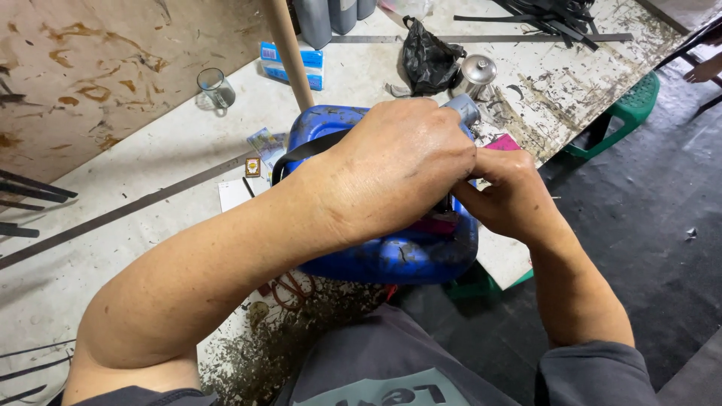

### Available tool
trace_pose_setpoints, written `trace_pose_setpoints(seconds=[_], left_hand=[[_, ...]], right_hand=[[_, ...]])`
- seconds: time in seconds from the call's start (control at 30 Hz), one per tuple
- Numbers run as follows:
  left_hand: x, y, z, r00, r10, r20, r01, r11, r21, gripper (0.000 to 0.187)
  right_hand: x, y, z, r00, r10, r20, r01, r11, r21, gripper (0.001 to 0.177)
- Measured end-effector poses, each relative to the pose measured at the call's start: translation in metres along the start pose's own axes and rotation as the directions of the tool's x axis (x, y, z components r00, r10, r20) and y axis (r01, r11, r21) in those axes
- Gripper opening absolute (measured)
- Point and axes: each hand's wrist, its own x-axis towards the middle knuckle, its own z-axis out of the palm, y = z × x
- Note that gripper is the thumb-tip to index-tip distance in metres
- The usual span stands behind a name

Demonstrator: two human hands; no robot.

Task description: Preparing a dye applicator and applying edge dye to multiple leather strips by pulling them through a roller tool.

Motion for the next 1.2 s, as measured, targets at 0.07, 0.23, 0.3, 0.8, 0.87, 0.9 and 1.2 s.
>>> trace_pose_setpoints(seconds=[0.07, 0.23, 0.3, 0.8, 0.87, 0.9, 1.2], left_hand=[[-0.001, -0.001, 0.002, 1.000, 0.020, -0.020, -0.020, 1.000, 0.006, 0.018], [-0.010, -0.001, 0.001, 0.999, 0.016, -0.042, -0.017, 1.000, -0.017, 0.018], [-0.015, -0.002, -0.001, 1.000, -0.015, 0.013, 0.015, 0.998, -0.069, 0.018], [-0.075, -0.018, 0.007, 0.983, -0.138, -0.122, 0.098, 0.953, -0.286, 0.016], [-0.079, -0.018, 0.010, 0.979, -0.146, -0.140, 0.092, 0.938, -0.334, 0.012], [-0.081, -0.018, 0.011, 0.975, -0.156, -0.159, 0.086, 0.922, -0.378, 0.010], [-0.090, -0.014, 0.030, 0.947, -0.219, -0.234, 0.100, 0.895, -0.434, 0.007]], right_hand=[[0.001, 0.000, -0.002, 1.000, 0.006, 0.008, -0.005, 1.000, -0.012, 0.017], [0.007, -0.009, -0.010, 0.999, -0.004, 0.054, 0.005, 1.000, -0.028, 0.020], [0.011, -0.016, -0.013, 0.997, -0.026, 0.076, 0.026, 1.000, 0.005, 0.011], [0.032, -0.020, -0.017, 0.950, -0.092, 0.299, 0.107, 0.994, -0.033, 0.006], [0.034, -0.020, -0.016, 0.947, -0.097, 0.307, 0.116, 0.992, -0.046, 0.006], [0.034, -0.021, -0.016, 0.943, -0.106, 0.315, 0.131, 0.990, -0.059, 0.006], [0.028, -0.013, -0.011, 0.940, -0.104, 0.324, 0.161, 0.974, -0.156, 0.014]])
